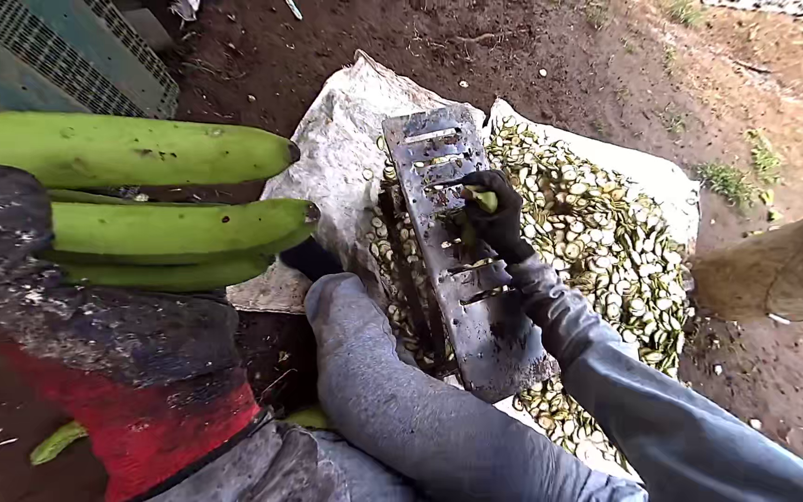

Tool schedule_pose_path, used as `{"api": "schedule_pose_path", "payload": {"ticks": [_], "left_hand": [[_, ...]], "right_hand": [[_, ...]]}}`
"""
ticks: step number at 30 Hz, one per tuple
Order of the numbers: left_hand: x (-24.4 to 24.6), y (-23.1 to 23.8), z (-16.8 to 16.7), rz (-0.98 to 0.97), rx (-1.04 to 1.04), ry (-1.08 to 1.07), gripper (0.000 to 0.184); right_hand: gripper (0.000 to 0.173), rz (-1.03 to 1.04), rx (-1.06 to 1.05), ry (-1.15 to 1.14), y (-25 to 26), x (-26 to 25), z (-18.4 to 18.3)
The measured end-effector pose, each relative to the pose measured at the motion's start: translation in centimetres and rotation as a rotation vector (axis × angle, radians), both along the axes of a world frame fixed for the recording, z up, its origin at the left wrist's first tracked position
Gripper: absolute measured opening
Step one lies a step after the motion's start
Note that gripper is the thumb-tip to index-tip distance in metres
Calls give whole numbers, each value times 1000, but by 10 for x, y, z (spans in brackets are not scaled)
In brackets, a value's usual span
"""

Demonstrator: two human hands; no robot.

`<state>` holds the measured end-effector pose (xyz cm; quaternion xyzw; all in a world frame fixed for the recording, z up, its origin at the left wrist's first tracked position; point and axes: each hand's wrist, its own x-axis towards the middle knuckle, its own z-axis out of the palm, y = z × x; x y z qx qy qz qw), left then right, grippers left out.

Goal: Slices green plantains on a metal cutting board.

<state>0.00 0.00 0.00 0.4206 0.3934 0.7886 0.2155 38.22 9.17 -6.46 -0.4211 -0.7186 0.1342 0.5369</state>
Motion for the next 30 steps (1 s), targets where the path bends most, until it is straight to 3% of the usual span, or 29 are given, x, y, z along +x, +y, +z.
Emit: {"api": "schedule_pose_path", "payload": {"ticks": [1,3,6,9,11,13,17,19,22,26,28,30], "left_hand": [[17,-9,19,49,-125,4,29],[34,-14,37,-30,-211,-48,26],[42,-14,35,-245,-251,-9,22],[101,-10,65,-468,-476,168,37],[139,-2,47,-570,-695,280,46],[166,7,21,-611,-890,393,47],[187,17,-13,-652,-1072,577,54],[195,18,-11,-684,-1127,640,55],[195,19,-13,-697,-1171,673,55],[195,14,-22,-706,-1152,549,53],[195,13,-21,-677,-1158,556,54],[197,14,-19,-670,-1185,608,55]], "right_hand": [[32,-48,-7,-30,35,-9,2],[36,-120,-62,-58,69,-8,10],[40,-86,-173,-93,64,7,23],[36,-86,-200,-81,72,-1,35],[34,-117,-217,-21,65,-3,35],[32,-106,-250,39,18,3,34],[27,-33,-184,168,-145,41,7],[30,29,-134,142,-166,43,1],[22,39,-91,75,-71,13,0],[31,-71,-172,-18,89,-16,12],[29,-83,-191,-31,86,-2,17],[27,-66,-139,-8,8,32,6]]}}
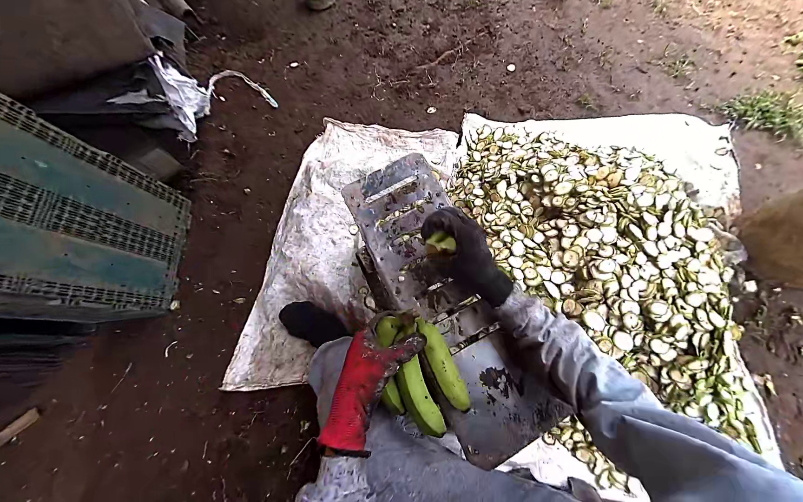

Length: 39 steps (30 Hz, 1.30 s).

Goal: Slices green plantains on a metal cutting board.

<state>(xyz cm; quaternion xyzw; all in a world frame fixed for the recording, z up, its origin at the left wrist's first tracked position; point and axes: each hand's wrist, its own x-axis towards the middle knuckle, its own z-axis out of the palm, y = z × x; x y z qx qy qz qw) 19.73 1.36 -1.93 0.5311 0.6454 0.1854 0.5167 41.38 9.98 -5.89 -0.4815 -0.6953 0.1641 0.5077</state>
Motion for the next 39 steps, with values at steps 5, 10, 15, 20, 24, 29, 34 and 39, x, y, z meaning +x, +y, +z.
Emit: {"api": "schedule_pose_path", "payload": {"ticks": [5,10,15,20,24,29,34,39], "left_hand": [[7,5,5,-42,-20,103,63],[11,8,10,-54,-67,195,65],[10,9,10,-42,-63,140,59],[13,11,10,-59,-67,186,64],[9,11,4,-42,-50,147,59],[6,8,1,-54,-50,134,57],[9,6,-3,-36,-28,122,60],[9,6,4,-41,-13,135,61]], "right_hand": [[29,99,41,22,-154,37,-15],[24,50,21,-143,65,-14,-14],[30,61,-110,-46,-7,1,8],[40,129,-119,-15,-166,23,-12],[30,71,-163,-249,14,-5,-6],[31,-47,-159,-352,29,-6,7],[30,-3,-71,-289,-175,25,-13],[59,102,-240,-499,23,-1,-7]]}}
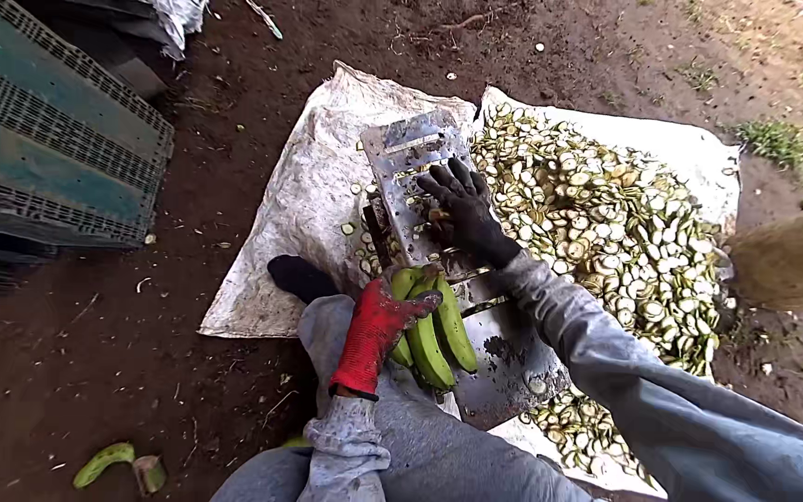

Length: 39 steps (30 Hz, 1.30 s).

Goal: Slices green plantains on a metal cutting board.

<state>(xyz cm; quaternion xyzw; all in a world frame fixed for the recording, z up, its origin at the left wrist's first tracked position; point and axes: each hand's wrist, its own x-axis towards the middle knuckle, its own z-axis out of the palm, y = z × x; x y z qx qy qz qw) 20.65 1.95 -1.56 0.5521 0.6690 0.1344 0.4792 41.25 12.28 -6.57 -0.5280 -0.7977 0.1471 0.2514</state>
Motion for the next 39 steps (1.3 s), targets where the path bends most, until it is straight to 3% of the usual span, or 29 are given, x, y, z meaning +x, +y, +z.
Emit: {"api": "schedule_pose_path", "payload": {"ticks": [2,3,5,8,10,12,15,17,19,22,24,26,30,32,34,37,39], "left_hand": [[0,-1,-2,-9,14,-11,58],[-1,0,-1,-18,12,-8,57],[-2,1,-1,-32,-1,10,58],[1,2,0,-23,-2,18,60],[1,2,0,-22,-6,16,61],[0,0,-2,-37,-8,6,61],[-2,1,-2,-24,1,-11,60],[-2,1,-2,-32,9,-21,58],[-4,2,-3,-33,9,-18,57],[-1,4,-2,-34,-29,37,65],[0,6,-1,-34,-42,65,67],[0,3,-3,-38,-33,51,66],[1,5,2,-26,-12,13,62],[1,4,3,-25,-1,-12,58],[-1,4,3,-37,-8,-13,60],[1,6,2,-43,-19,45,65],[3,7,4,-41,-32,58,68]], "right_hand": [[60,-67,-45,-78,52,-9,7],[59,-80,-14,-52,48,-7,7],[60,-30,43,55,-19,9,2],[58,-24,-9,120,-174,41,-7],[53,-5,-21,114,-193,44,-6],[53,22,-7,105,-127,35,-7],[56,-56,-28,-42,30,9,1],[58,-120,-10,-104,69,0,3],[60,-82,60,-47,22,9,2],[64,-93,-6,13,-142,42,-5],[63,-142,-78,-12,-193,51,-7],[63,-132,-69,-51,-154,42,-9],[67,-202,-80,-226,30,7,-2],[62,-223,-65,-233,44,4,2],[64,-167,-18,-131,-18,18,1],[67,-212,-112,-116,-173,42,-5],[69,-252,-101,-162,-193,43,-9]]}}
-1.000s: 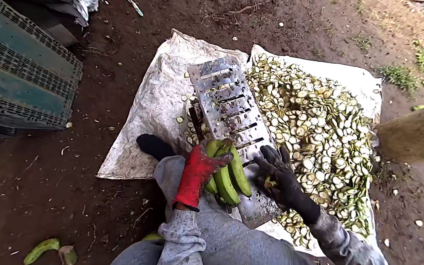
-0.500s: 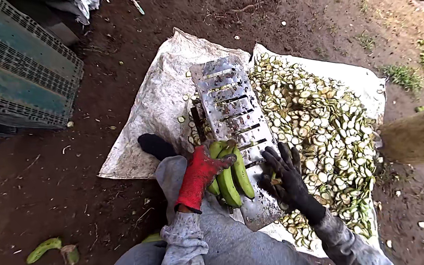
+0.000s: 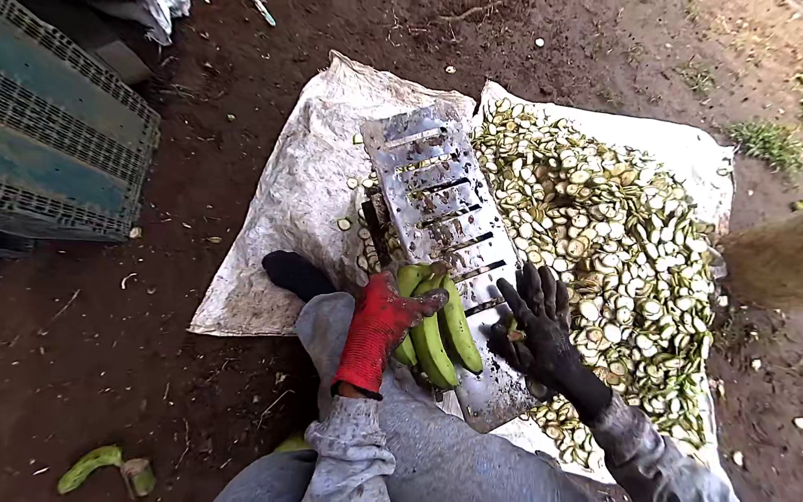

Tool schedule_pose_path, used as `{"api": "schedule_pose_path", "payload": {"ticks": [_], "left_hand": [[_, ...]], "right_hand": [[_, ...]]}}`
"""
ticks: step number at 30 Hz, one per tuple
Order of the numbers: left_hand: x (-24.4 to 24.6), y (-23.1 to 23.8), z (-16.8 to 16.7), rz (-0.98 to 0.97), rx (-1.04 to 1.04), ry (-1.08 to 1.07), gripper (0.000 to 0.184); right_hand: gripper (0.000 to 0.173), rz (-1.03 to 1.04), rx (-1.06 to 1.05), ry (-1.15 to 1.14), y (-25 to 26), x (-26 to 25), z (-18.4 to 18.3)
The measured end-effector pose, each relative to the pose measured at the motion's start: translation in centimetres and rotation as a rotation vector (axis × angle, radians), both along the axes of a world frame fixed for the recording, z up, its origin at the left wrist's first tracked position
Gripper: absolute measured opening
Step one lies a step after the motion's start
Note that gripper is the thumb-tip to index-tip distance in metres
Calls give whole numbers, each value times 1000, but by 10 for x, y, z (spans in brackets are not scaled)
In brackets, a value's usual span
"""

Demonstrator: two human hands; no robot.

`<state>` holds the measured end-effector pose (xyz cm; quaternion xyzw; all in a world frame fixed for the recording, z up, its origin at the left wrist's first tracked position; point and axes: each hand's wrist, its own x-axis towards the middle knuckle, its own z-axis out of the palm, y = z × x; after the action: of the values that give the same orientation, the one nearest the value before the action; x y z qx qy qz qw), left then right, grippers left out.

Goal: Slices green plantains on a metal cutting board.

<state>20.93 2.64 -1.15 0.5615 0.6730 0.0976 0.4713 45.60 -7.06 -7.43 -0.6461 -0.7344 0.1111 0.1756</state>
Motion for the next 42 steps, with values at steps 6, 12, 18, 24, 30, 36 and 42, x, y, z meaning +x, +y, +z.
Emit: {"api": "schedule_pose_path", "payload": {"ticks": [6,12,18,24,30,36,42], "left_hand": [[-1,-1,-3,-7,29,-48,61],[-3,-2,-5,-11,22,-23,67],[-1,0,-4,-22,22,4,67],[1,3,0,-13,-8,-8,67],[0,2,-6,-21,16,-15,67],[2,-4,-9,11,55,11,73],[-3,-14,1,70,179,-221,65]], "right_hand": [[85,-77,91,-167,238,-33,-3],[78,-12,38,-93,52,6,-3],[100,-81,121,-112,89,-2,-14],[114,-232,140,-100,263,-42,-6],[84,-428,163,36,356,-59,9],[123,-942,296,124,314,37,77],[101,-400,375,445,145,40,92]]}}
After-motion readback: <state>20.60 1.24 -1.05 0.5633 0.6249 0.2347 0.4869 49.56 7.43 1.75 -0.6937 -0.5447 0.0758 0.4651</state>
